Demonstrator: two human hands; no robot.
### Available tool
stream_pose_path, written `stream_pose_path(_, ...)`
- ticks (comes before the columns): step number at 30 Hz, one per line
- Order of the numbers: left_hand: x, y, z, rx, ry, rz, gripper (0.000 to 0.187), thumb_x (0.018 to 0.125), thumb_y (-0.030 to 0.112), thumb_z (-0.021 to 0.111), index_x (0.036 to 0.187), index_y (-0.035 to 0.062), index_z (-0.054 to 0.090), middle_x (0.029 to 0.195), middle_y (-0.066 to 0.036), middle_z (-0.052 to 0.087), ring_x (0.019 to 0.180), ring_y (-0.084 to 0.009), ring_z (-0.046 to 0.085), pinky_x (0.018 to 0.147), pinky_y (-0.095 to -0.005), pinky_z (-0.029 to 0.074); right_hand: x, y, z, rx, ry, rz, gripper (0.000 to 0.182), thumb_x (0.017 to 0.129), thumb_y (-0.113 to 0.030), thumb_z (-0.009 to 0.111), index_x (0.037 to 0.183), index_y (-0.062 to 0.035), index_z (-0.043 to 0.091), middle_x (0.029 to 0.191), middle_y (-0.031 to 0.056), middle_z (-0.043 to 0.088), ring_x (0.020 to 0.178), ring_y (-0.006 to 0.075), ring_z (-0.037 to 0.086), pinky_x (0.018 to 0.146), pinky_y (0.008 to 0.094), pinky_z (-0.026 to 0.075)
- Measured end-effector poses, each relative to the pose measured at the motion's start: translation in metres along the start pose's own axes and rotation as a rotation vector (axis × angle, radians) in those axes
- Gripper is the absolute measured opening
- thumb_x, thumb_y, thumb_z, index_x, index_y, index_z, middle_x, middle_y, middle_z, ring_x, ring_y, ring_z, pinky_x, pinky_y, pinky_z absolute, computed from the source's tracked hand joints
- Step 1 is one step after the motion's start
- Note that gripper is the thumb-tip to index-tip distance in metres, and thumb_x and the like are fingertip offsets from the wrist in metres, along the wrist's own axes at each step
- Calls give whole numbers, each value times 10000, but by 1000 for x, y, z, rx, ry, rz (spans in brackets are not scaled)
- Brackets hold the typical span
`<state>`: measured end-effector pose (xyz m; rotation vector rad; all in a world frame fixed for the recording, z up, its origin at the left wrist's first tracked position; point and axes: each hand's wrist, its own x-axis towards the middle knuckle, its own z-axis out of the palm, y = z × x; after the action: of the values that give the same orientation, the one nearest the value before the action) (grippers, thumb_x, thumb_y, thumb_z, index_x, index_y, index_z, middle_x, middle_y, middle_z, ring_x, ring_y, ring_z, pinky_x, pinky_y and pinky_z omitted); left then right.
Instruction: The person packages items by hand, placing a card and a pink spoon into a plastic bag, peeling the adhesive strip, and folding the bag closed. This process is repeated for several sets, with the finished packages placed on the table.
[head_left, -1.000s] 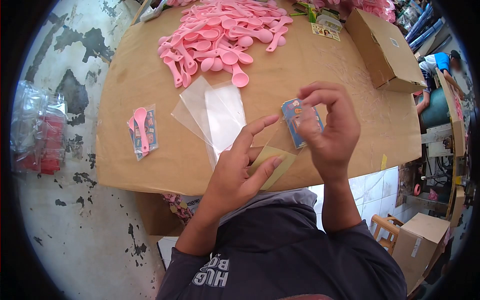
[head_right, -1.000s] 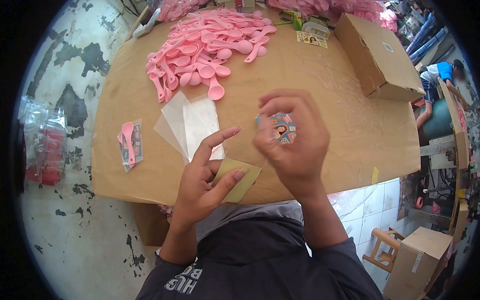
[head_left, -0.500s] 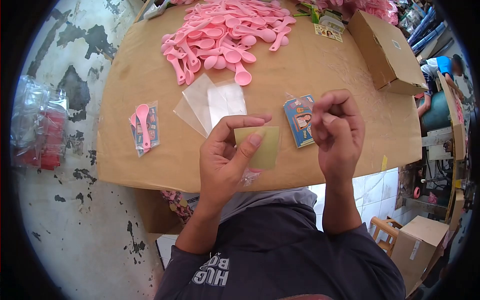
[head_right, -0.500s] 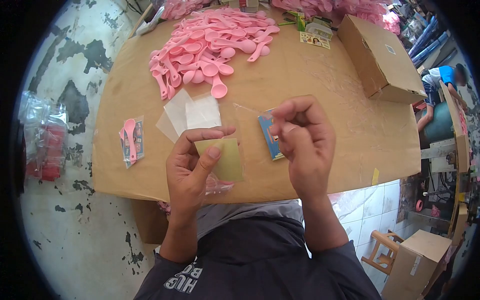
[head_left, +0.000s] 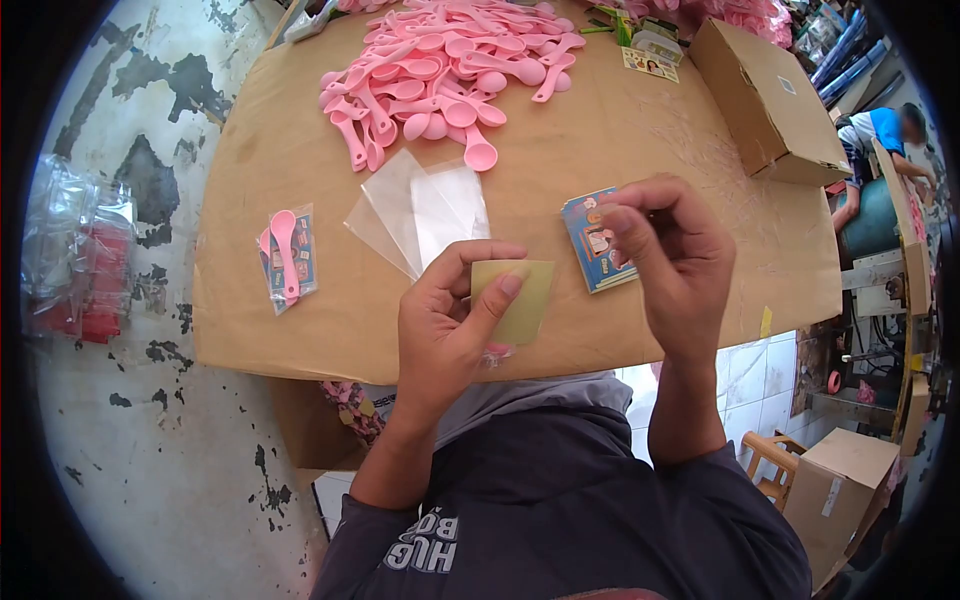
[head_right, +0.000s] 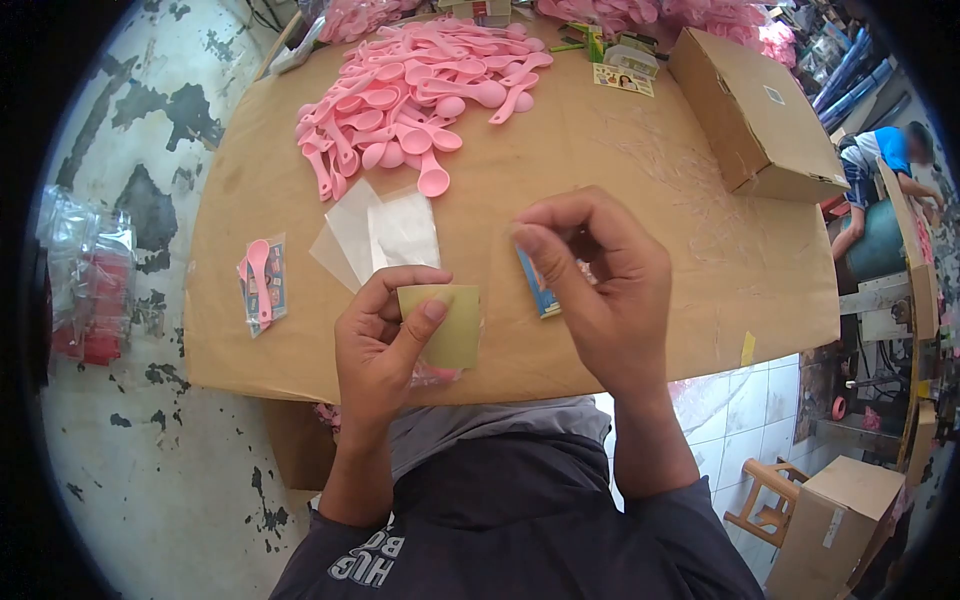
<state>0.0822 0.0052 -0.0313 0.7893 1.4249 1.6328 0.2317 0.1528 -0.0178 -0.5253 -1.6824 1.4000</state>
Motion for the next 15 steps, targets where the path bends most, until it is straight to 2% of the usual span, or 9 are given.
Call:
stream_pose_path(3,2,-4,-5,4,14,14,296,1010,122,670,1269,-7,607,909,-47,715,771,-42,654,561,-189,503,2,-13,-16,-23,42,-74,144,982,-72,698,1077,36,701,953,37,689,790,64,617,680,211,482)
stream_pose_path(5,2,-6,-7,-44,44,40,322,1006,109,673,1295,-2,586,939,-77,737,805,-57,677,629,-192,522,2,-22,-32,-99,161,-144,209,1004,-117,679,1134,45,701,941,50,705,783,73,630,686,213,486)
stream_pose_path(7,3,-4,-7,-45,46,53,325,1005,101,671,1297,-5,579,948,-88,744,819,-63,683,660,-198,529,14,-16,-55,-224,157,-148,273,1020,-147,649,1205,51,689,961,82,732,803,90,663,700,220,500)
stream_pose_path(9,4,-3,-6,-47,40,70,328,1004,93,670,1299,-8,571,957,-99,750,833,-68,688,691,-205,536,23,0,-66,-646,252,80,309,1012,-165,649,1247,34,682,997,123,753,821,126,691,698,252,514)
stream_pose_path(10,4,-3,-6,-44,37,74,316,1003,89,668,1287,-14,574,966,-101,753,833,-71,690,697,-212,541,21,10,-67,-933,342,39,361,1003,-180,649,1311,8,656,1118,178,735,832,198,703,736,314,533)
stream_pose_path(11,4,-4,-6,-41,35,75,304,1003,85,665,1275,-20,578,975,-103,755,833,-75,692,702,-219,546,17,18,-74,-941,348,39,361,1003,-180,649,1311,8,656,1118,178,735,832,198,703,736,314,533)
stream_pose_path(13,6,-1,-3,-60,35,51,293,1001,82,667,1260,-28,586,998,-109,754,850,-80,693,720,-226,550,14,22,-85,-1117,375,-134,393,1001,-199,651,1345,-10,640,1288,204,668,900,274,707,800,365,539)
stream_pose_path(14,5,0,-2,-69,38,22,281,1000,80,668,1245,-36,593,1022,-114,753,866,-85,694,737,-233,555,13,19,-84,-1120,375,-128,393,1001,-199,651,1345,-10,640,1288,204,668,900,274,707,800,365,539)
stream_pose_path(15,5,-2,-1,-66,34,16,281,1000,80,668,1245,-36,593,1022,-114,753,866,-85,694,737,-233,555,11,12,-82,-993,350,109,365,1001,-202,653,1307,-4,662,1295,194,667,947,287,706,827,373,538)
